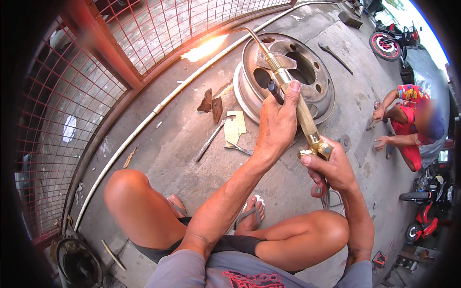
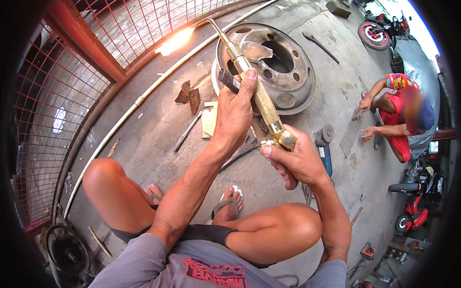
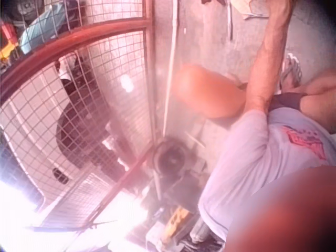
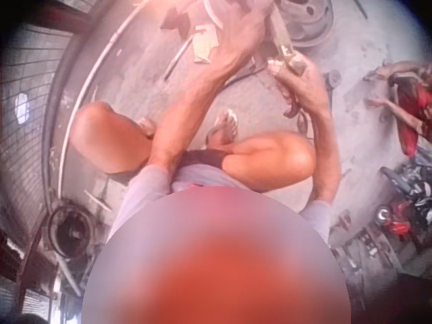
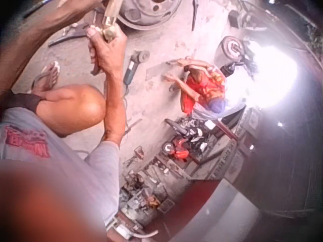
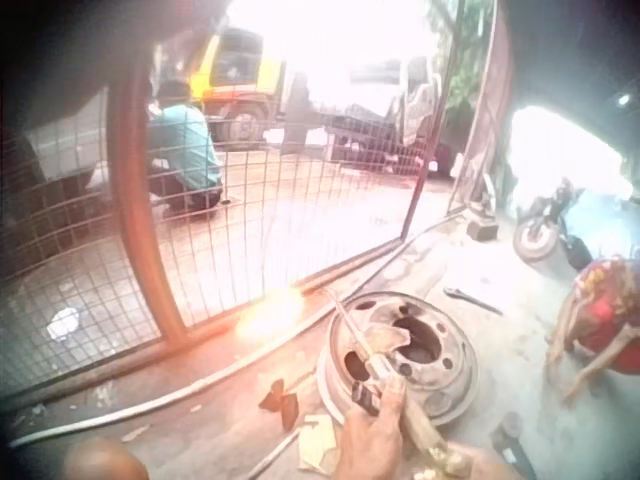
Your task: The person sits on the floor and uses a hammer and chisel to chip away at a metal wheel rim. They then use a blowtorch to heat a specific section of the rim, followed by more hammering. Another person works nearby on a license plate.
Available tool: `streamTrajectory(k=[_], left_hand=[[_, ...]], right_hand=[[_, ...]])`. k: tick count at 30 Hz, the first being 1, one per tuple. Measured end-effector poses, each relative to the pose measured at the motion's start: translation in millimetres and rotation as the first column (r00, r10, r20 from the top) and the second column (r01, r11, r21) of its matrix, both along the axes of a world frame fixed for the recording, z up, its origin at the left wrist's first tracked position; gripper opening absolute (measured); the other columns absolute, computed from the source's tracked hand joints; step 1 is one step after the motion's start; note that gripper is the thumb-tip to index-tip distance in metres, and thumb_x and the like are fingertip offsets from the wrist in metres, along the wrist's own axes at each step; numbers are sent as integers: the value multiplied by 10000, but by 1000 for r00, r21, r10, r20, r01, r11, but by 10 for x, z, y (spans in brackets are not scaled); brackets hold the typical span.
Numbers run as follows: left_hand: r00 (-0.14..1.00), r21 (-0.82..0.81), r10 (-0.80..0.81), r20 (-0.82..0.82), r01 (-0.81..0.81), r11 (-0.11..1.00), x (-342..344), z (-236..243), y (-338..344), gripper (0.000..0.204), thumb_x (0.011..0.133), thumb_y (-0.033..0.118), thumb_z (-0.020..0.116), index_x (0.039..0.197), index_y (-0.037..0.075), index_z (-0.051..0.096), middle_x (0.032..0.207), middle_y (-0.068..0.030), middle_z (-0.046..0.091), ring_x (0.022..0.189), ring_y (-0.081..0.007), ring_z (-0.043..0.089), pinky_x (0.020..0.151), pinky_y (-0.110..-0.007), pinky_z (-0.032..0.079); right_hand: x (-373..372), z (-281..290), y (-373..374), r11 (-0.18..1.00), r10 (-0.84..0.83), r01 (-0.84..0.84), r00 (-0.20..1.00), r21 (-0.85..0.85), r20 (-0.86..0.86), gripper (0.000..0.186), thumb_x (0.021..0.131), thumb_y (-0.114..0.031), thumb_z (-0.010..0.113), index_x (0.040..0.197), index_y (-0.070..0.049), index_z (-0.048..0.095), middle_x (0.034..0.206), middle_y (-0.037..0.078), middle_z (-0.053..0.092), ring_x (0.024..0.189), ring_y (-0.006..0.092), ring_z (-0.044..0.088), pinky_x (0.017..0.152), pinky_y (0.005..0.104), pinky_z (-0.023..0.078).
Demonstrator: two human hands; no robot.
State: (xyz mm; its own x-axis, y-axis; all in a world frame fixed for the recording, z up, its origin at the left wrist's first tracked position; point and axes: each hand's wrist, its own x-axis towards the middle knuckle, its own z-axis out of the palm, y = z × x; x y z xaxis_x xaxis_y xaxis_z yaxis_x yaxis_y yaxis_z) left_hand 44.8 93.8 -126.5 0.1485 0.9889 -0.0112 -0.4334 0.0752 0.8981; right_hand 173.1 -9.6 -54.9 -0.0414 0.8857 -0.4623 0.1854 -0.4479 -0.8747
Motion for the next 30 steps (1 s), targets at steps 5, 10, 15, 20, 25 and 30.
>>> streamTrajectory(k=[5, 10, 15, 20, 25, 30], left_hand=[[985, -86, -68, 157, 82, 993, -270, 66, 0, 463, 1079, 443, 531, 861, 39, 596, 698, -27, 596, 577, -94, 573, 512, -264, 461], [984, -170, -96, 150, 121, 978, -625, -46, 43, 454, 1071, 419, 537, 856, 24, 600, 640, -39, 599, 554, -117, 607, 507, -275, 473], [980, -233, -151, -126, 119, 965, -837, -123, 137, 523, 1056, 411, 513, 801, -34, 616, 619, -119, 626, 565, -232, 663, 590, -386, 526], [904, -308, -274, -330, 171, 936, -963, -516, 244, 603, 1020, 447, 512, 770, -77, 677, 597, -197, 651, 622, -367, 693, 724, -467, 544], [869, -447, -374, -325, 208, 870, -900, -911, 267, 576, 1027, 429, 525, 792, -75, 672, 565, -130, 614, 440, -187, 567, 452, -338, 465], [935, -494, -321, -152, 210, 844, -824, -1187, 247, 559, 1041, 390, 526, 772, -77, 675, 568, -137, 626, 466, -218, 609, 475, -356, 511]], right_hand=[[-237, 201, -91, 992, -47, 40, 997, 120, 60, 715, 843, -204, 856, 1401, -84, 425, 737, 8, 593, 494, 58, 517, 411, 218, 410], [-481, 278, -88, 998, -61, 62, 998, 23, -27, 398, 1007, -189, 696, 1281, -136, 412, 754, 46, 594, 423, 68, 488, 378, 214, 364], [-649, 186, -51, 991, -84, 86, 996, -104, 19, 238, 1043, -204, 633, 1173, -126, 450, 734, 56, 579, 399, 67, 459, 353, 232, 341], [-740, 93, 98, 971, -3, 31, 993, -237, 117, 181, 1046, -220, 609, 1117, -120, 476, 718, 55, 568, 368, 76, 435, 342, 244, 340], [-788, -84, 224, 935, 31, 25, 988, -353, 151, 213, 1040, -280, 596, 1116, -105, 501, 721, 54, 563, 416, 92, 483, 352, 261, 366], [-832, -277, 291, 933, 134, -28, 952, -359, 274, 282, 1029, -328, 620, 1189, -116, 524, 723, 27, 541, 460, 95, 503, 388, 277, 395]])
